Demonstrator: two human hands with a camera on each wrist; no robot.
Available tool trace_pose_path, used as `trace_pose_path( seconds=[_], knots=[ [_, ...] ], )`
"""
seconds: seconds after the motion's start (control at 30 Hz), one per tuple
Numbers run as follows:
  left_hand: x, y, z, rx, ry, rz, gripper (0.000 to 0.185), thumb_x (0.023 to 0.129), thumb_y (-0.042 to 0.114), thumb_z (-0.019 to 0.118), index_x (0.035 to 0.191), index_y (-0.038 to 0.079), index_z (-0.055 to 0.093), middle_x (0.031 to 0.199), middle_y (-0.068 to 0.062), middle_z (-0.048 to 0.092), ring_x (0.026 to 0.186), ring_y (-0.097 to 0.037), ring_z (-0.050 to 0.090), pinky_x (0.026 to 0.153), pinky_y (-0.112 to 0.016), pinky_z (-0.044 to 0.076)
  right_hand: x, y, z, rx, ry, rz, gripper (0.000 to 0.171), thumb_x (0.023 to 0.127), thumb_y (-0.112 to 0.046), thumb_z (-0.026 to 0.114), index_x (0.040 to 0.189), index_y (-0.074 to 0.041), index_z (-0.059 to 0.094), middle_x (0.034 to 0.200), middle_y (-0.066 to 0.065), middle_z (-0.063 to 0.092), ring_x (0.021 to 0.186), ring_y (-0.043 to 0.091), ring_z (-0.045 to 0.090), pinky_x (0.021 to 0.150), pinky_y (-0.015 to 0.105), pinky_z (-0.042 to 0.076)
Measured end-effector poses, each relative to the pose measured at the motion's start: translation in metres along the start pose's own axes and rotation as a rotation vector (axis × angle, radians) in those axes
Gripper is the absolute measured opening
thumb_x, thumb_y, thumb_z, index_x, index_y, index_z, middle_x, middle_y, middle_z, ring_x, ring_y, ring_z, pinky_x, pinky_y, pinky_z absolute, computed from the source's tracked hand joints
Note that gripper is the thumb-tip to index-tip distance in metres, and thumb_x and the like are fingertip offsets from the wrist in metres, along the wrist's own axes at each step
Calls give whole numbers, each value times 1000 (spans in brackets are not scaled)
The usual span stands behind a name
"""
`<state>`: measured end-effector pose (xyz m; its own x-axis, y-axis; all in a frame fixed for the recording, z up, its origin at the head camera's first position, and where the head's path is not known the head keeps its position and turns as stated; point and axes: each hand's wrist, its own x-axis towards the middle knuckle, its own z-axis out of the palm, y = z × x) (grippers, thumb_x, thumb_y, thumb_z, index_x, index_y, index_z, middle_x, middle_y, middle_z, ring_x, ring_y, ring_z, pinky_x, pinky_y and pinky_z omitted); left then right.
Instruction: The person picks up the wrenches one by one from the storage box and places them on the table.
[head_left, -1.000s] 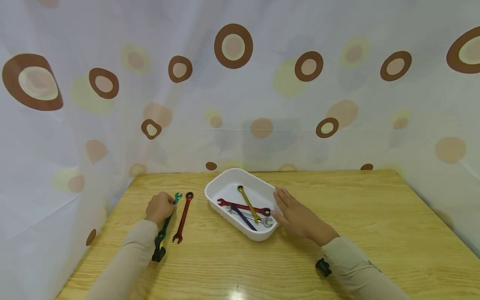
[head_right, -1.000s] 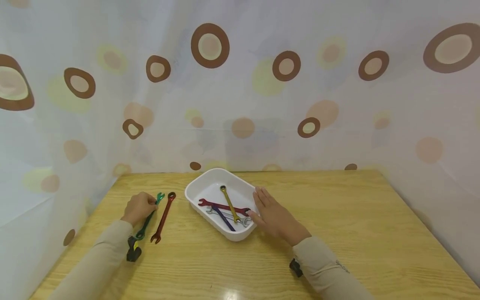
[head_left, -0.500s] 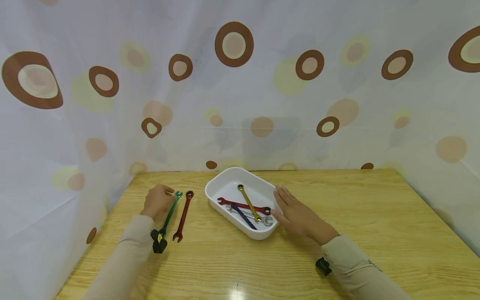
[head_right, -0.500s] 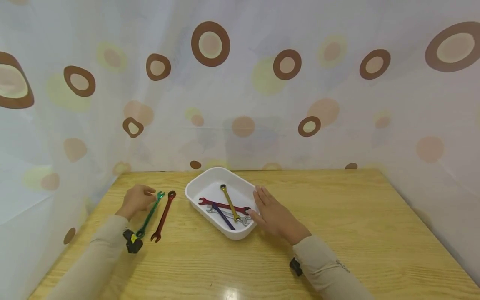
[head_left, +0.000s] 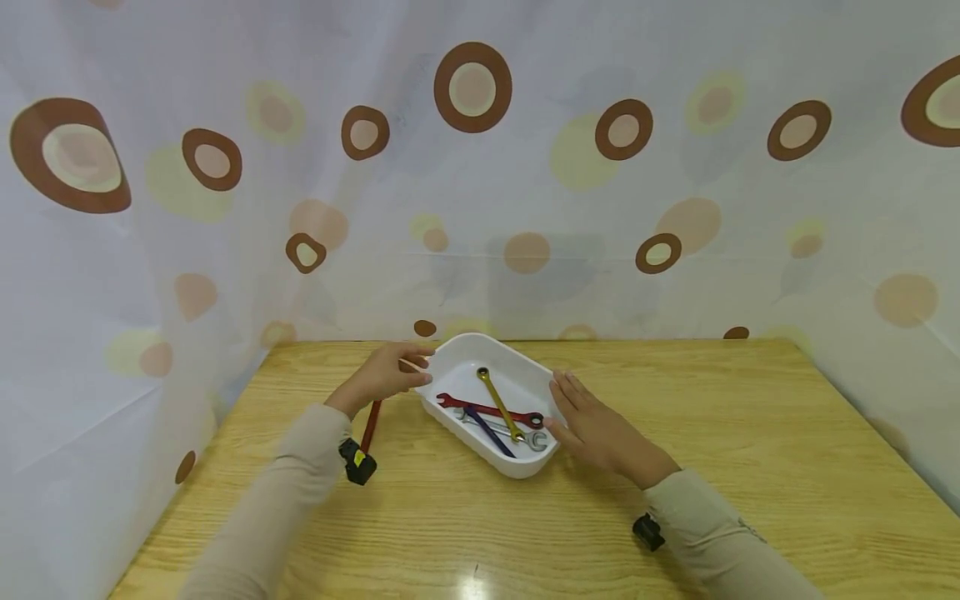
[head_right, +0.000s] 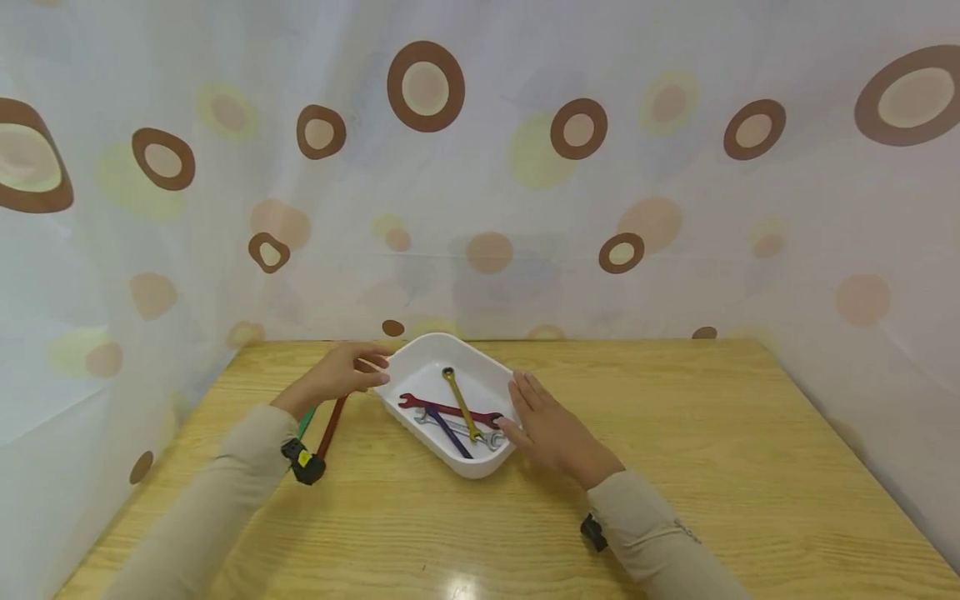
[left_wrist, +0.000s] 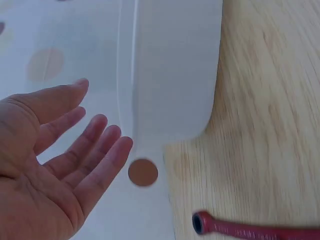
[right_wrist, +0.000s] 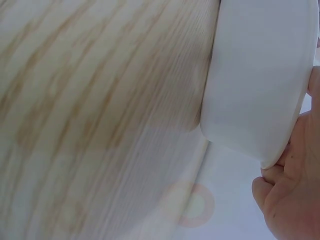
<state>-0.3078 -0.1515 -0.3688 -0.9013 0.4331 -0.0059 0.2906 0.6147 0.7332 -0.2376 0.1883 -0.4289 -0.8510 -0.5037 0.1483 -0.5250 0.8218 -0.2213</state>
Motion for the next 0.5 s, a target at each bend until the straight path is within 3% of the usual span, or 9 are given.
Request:
trace_pose_path(
  seconds=[0.33, 0.5],
  knots=[
    [31, 20, 48, 177, -96, 254, 44, 89, 10, 68, 130, -1, 57, 115, -20, 64, 106, -32, 61, 92, -43, 50, -1, 0, 1, 7, 0, 6, 68, 103, -40, 38, 148, 9, 22, 157, 24, 15, 145, 39, 12, 114, 50, 21],
    [43, 27, 70, 216, -142, 302, 43, 86, 5, 69, 128, 0, 59, 117, -18, 64, 111, -32, 58, 97, -46, 45, -1, -1, -1, 4, -1, 5, 67, 103, -39, 38, 148, 9, 23, 157, 23, 14, 145, 39, 11, 114, 51, 21]
  ],
)
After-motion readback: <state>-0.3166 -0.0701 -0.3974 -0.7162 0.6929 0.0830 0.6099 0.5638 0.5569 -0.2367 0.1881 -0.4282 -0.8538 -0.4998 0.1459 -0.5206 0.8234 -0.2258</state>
